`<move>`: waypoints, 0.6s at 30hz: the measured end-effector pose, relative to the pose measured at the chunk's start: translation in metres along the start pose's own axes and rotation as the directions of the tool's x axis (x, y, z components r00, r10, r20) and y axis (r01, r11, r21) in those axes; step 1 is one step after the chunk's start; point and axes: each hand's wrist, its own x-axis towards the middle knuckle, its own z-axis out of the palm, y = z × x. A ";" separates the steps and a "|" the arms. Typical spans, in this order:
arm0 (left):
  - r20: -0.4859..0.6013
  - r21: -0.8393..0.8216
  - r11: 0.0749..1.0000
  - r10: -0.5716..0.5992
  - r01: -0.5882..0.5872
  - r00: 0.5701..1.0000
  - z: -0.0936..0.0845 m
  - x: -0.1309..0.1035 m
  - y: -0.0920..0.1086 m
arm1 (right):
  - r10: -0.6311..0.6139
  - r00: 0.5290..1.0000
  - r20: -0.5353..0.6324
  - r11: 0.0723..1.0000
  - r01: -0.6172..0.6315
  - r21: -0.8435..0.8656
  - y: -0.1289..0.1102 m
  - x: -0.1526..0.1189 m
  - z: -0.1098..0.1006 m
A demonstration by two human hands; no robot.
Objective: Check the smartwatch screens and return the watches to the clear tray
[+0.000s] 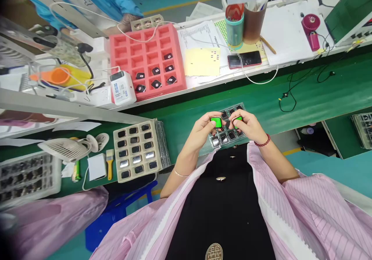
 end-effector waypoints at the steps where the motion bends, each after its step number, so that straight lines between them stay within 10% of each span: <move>1: -0.003 -0.001 1.000 0.004 -0.004 1.000 -0.001 0.000 0.000 | 0.006 1.000 0.004 1.000 -0.006 0.009 0.001 0.002 -0.001; 18: -0.009 0.009 0.992 0.123 -0.123 0.992 -0.014 -0.009 0.001 | -0.023 0.992 0.122 0.998 0.015 0.061 0.002 0.012 0.002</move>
